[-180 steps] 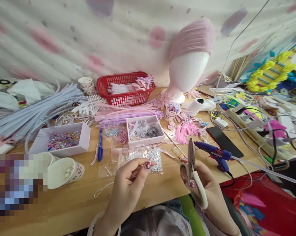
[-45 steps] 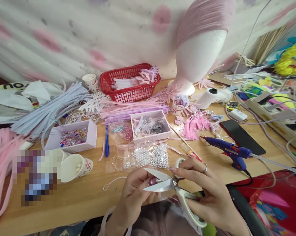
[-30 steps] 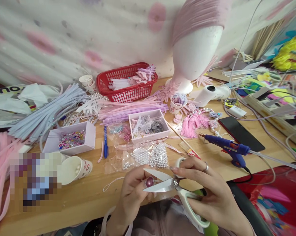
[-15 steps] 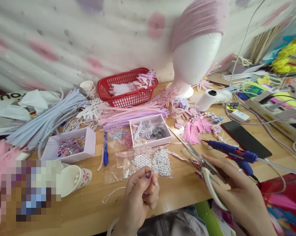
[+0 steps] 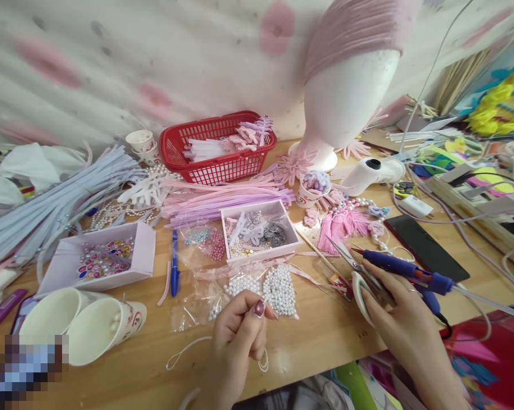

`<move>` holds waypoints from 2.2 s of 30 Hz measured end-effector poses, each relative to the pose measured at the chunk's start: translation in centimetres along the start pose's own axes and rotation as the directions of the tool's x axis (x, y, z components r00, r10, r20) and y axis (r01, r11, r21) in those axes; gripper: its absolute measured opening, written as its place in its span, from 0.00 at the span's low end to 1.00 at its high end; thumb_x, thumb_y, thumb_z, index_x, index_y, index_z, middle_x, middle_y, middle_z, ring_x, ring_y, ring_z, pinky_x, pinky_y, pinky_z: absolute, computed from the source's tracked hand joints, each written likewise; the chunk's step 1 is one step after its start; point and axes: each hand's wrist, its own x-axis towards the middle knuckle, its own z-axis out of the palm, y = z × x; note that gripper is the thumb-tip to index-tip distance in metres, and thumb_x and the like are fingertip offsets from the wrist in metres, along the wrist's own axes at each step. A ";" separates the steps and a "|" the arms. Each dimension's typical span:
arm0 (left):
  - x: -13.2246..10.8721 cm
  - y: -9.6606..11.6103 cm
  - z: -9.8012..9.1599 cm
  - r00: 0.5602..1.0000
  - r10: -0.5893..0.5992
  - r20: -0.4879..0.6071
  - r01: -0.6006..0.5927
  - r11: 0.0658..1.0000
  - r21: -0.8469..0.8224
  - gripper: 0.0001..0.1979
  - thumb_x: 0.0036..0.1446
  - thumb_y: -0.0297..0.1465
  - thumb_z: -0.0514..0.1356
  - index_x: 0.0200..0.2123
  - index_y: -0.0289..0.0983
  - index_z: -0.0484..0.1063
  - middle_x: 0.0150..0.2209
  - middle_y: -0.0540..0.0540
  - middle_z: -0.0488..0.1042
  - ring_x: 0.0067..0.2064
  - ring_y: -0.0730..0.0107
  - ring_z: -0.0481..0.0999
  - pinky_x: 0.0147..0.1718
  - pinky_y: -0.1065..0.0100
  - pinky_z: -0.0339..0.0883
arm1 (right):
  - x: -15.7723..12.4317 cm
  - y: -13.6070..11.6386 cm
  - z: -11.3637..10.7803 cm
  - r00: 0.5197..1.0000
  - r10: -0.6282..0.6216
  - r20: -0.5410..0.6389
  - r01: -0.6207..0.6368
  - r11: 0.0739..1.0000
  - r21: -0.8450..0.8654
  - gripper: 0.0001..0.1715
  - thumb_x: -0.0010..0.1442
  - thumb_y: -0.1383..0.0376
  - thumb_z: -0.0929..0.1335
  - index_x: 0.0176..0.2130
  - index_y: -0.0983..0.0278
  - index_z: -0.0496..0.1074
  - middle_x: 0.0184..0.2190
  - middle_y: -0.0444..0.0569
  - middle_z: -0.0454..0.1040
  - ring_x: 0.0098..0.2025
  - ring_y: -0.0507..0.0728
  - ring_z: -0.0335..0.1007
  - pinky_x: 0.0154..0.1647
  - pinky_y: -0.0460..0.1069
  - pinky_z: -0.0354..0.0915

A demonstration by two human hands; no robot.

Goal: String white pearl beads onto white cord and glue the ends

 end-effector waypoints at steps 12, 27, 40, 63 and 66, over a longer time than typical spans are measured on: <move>0.5 -0.3 1.1 0.986 0.163 -0.029 -0.147 0.944 0.294 0.20 0.63 0.48 0.60 0.32 0.36 0.75 0.18 0.58 0.52 0.20 0.78 0.50 0.20 0.72 0.46 | 0.3 0.4 0.3 0.983 -0.146 0.110 0.156 0.984 -0.089 0.26 0.66 0.61 0.61 0.57 0.69 0.74 0.53 0.66 0.75 0.54 0.70 0.74 0.53 0.63 0.71; 1.3 0.2 4.2 0.869 0.489 0.071 -0.421 0.659 0.624 0.13 0.69 0.32 0.54 0.39 0.42 0.79 0.27 0.52 0.74 0.27 0.73 0.71 0.30 0.73 0.63 | 1.3 -4.0 -0.9 0.962 -0.204 0.182 0.213 0.977 -0.028 0.16 0.67 0.61 0.65 0.48 0.60 0.79 0.43 0.57 0.75 0.43 0.67 0.74 0.41 0.61 0.71; -0.3 1.6 1.9 0.878 0.389 0.280 -0.470 0.585 0.661 0.12 0.70 0.30 0.53 0.33 0.38 0.71 0.25 0.52 0.69 0.27 0.74 0.67 0.28 0.72 0.60 | -0.8 -11.7 1.1 0.947 -0.222 0.233 -0.055 0.601 0.797 0.13 0.65 0.70 0.71 0.41 0.51 0.81 0.37 0.42 0.77 0.40 0.51 0.74 0.40 0.43 0.71; -3.6 1.7 -1.3 0.910 0.391 0.137 -0.406 0.775 0.485 0.17 0.69 0.40 0.56 0.30 0.37 0.74 0.21 0.55 0.57 0.21 0.76 0.54 0.19 0.71 0.49 | -3.2 -14.8 1.3 0.875 -0.465 0.135 0.244 0.663 0.708 0.15 0.65 0.75 0.69 0.46 0.59 0.78 0.38 0.48 0.81 0.39 0.55 0.78 0.40 0.48 0.74; -3.4 1.4 -1.4 0.927 0.355 0.124 -0.371 0.815 0.445 0.17 0.69 0.40 0.55 0.32 0.37 0.75 0.22 0.54 0.59 0.20 0.77 0.54 0.18 0.72 0.48 | -3.0 -14.4 1.6 0.832 -0.554 0.036 0.440 0.697 0.566 0.16 0.64 0.77 0.67 0.47 0.61 0.77 0.39 0.50 0.82 0.39 0.55 0.80 0.41 0.48 0.76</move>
